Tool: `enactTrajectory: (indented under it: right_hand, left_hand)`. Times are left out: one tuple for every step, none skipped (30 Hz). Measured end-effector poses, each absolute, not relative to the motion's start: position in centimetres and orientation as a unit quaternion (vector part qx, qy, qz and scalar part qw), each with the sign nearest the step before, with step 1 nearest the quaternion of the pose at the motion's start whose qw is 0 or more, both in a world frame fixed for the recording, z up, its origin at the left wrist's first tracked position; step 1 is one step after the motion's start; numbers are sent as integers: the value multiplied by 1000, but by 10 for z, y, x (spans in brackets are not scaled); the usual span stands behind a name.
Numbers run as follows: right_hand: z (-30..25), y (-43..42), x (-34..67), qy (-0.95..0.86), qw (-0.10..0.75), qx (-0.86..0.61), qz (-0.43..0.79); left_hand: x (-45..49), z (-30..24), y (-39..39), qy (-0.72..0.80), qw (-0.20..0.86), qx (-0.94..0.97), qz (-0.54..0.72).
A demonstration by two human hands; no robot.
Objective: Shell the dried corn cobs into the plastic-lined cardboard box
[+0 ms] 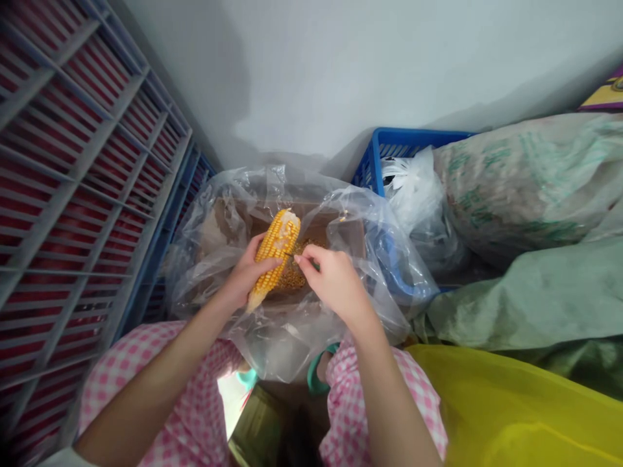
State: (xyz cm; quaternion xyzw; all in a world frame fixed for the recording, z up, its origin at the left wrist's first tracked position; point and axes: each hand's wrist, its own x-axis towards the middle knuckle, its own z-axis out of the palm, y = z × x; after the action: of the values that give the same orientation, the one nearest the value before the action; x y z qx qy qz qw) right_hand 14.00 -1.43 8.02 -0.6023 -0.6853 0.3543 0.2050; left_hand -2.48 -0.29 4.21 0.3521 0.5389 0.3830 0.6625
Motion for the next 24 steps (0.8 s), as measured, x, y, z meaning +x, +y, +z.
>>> enactTrajectory:
  right_hand:
    - [80, -14, 140, -680, 206, -603, 363]
    - [81, -14, 140, -674, 206, -604, 373]
    - [81, -14, 140, -667, 207, -606, 381]
    - [81, -13, 140, -661, 205, -608, 389]
    - [80, -13, 140, -654, 203, -611, 397]
    - [80, -12, 141, -648, 201, -613, 405]
    - [79, -12, 141, -641, 200, -614, 415]
    - [79, -12, 140, -633, 201, -614, 427]
    - [78, -12, 140, -623, 203, -612, 443]
    - [76, -11, 139, -612, 207, -607, 463]
    - [75, -11, 138, -600, 214, -602, 482]
    - [74, -11, 137, -587, 221, -597, 500]
    - [73, -11, 136, -578, 228, -593, 512]
    - [73, -11, 135, -572, 232, -592, 518]
    - [72, -11, 134, -570, 234, -595, 516]
    - [73, -11, 133, -572, 231, -600, 509]
    - [73, -11, 133, -576, 226, -605, 501]
    - [73, -10, 134, -581, 221, -608, 494]
    - [74, -10, 135, -584, 218, -609, 490]
    - [75, -10, 137, -586, 218, -610, 488]
    - [75, -10, 138, -586, 219, -611, 485]
    - [75, -10, 140, -585, 221, -614, 482]
    - [75, -10, 141, -583, 222, -617, 480]
    - [75, -10, 142, -581, 223, -620, 477]
  left_hand:
    - [-25, 41, -3, 541, 656, 361, 383]
    - [-24, 40, -3, 545, 646, 372, 385]
    - [-24, 39, -3, 549, 634, 384, 387]
    - [-24, 39, -2, 552, 621, 398, 390]
    - [-24, 39, -2, 552, 609, 412, 392]
    - [-24, 40, -2, 552, 600, 425, 394]
    - [-24, 40, -2, 549, 594, 437, 395]
    - [-24, 42, -2, 546, 589, 446, 395]
    - [-24, 43, -3, 543, 586, 453, 395]
    - [-24, 43, -3, 540, 584, 459, 396]
    - [-24, 44, -4, 537, 583, 464, 395]
    - [-23, 44, -5, 532, 584, 469, 394]
    - [-22, 43, -6, 528, 584, 474, 395]
    - [-21, 42, -7, 524, 583, 477, 396]
    - [-20, 40, -9, 522, 583, 479, 398]
    - [-19, 39, -10, 523, 583, 477, 399]
    - [-19, 37, -11, 527, 585, 470, 399]
    - [-18, 36, -11, 533, 587, 461, 399]
    - [-18, 35, -11, 539, 589, 452, 399]
    - [-19, 35, -10, 544, 588, 445, 401]
    - [-19, 35, -9, 549, 585, 440, 404]
    - [-20, 35, -8, 552, 579, 439, 408]
    - [-21, 35, -7, 555, 574, 440, 412]
    - [-22, 36, -6, 556, 570, 441, 415]
